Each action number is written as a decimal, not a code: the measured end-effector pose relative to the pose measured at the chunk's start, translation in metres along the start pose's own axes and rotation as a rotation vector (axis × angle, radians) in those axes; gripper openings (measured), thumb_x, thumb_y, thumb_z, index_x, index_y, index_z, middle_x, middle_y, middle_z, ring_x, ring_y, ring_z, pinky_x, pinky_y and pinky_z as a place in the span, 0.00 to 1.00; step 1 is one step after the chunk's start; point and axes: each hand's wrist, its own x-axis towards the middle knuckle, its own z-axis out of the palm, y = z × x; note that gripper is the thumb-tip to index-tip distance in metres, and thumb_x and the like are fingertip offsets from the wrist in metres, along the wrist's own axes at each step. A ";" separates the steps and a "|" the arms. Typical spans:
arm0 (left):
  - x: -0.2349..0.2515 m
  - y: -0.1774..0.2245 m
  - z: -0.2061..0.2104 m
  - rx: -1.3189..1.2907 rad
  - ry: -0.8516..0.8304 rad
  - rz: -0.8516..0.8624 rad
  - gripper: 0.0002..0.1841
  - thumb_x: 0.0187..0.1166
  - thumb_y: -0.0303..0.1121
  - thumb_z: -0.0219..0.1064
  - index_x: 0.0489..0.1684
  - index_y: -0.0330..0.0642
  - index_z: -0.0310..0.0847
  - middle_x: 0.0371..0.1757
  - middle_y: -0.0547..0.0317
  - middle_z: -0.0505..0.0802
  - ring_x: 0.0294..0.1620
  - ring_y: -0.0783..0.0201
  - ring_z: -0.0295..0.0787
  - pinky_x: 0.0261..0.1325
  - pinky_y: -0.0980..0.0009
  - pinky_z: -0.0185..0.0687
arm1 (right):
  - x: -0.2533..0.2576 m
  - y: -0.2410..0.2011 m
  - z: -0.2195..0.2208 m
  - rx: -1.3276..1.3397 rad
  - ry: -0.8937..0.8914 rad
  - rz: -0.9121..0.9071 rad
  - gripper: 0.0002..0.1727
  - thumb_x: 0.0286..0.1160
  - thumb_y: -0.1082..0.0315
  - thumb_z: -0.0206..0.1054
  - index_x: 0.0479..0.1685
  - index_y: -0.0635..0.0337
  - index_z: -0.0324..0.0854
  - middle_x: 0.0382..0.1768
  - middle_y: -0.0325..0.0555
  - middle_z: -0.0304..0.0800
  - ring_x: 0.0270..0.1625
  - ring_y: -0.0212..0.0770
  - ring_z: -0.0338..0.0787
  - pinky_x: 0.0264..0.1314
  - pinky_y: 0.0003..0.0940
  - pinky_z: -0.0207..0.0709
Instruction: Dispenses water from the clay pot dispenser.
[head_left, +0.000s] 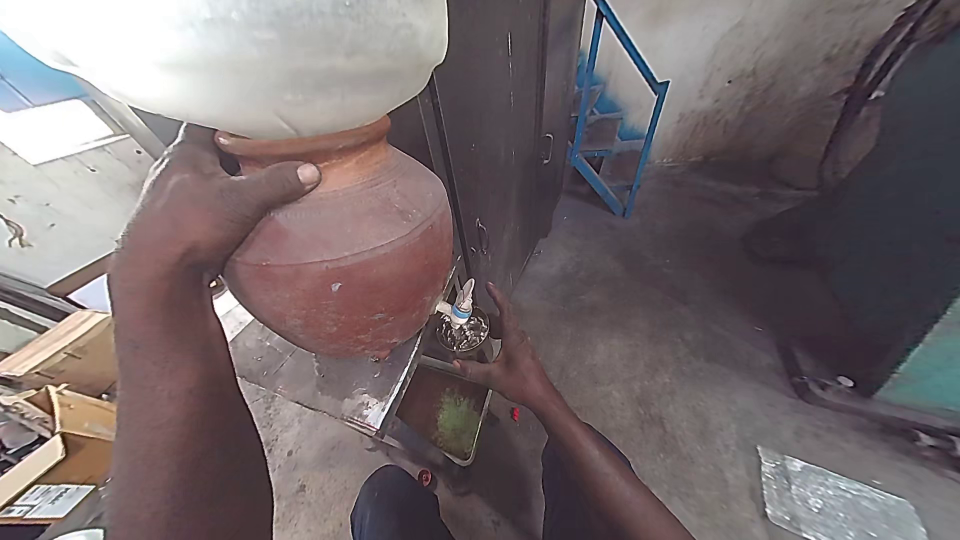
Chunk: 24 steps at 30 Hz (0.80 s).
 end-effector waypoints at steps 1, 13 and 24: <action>0.000 0.000 0.000 0.001 0.001 0.004 0.49 0.50 0.68 0.81 0.77 0.60 0.68 0.57 0.71 0.91 0.54 0.78 0.90 0.56 0.69 0.91 | 0.000 0.000 0.000 0.002 -0.001 0.001 0.72 0.44 0.47 0.91 0.96 0.41 0.41 0.63 0.46 0.89 0.61 0.39 0.91 0.66 0.47 0.87; -0.002 0.004 0.002 -0.049 -0.008 0.004 0.48 0.52 0.64 0.83 0.77 0.61 0.68 0.57 0.72 0.92 0.53 0.78 0.92 0.54 0.71 0.93 | -0.001 0.000 -0.001 0.010 -0.007 0.005 0.72 0.45 0.47 0.91 0.96 0.41 0.42 0.64 0.45 0.89 0.62 0.39 0.91 0.67 0.47 0.87; -0.001 0.004 0.002 0.006 0.011 -0.021 0.50 0.50 0.68 0.82 0.78 0.61 0.68 0.59 0.70 0.91 0.55 0.77 0.90 0.57 0.67 0.91 | -0.002 0.000 -0.002 -0.009 0.002 0.019 0.72 0.43 0.48 0.91 0.95 0.39 0.42 0.64 0.45 0.89 0.61 0.40 0.91 0.65 0.49 0.87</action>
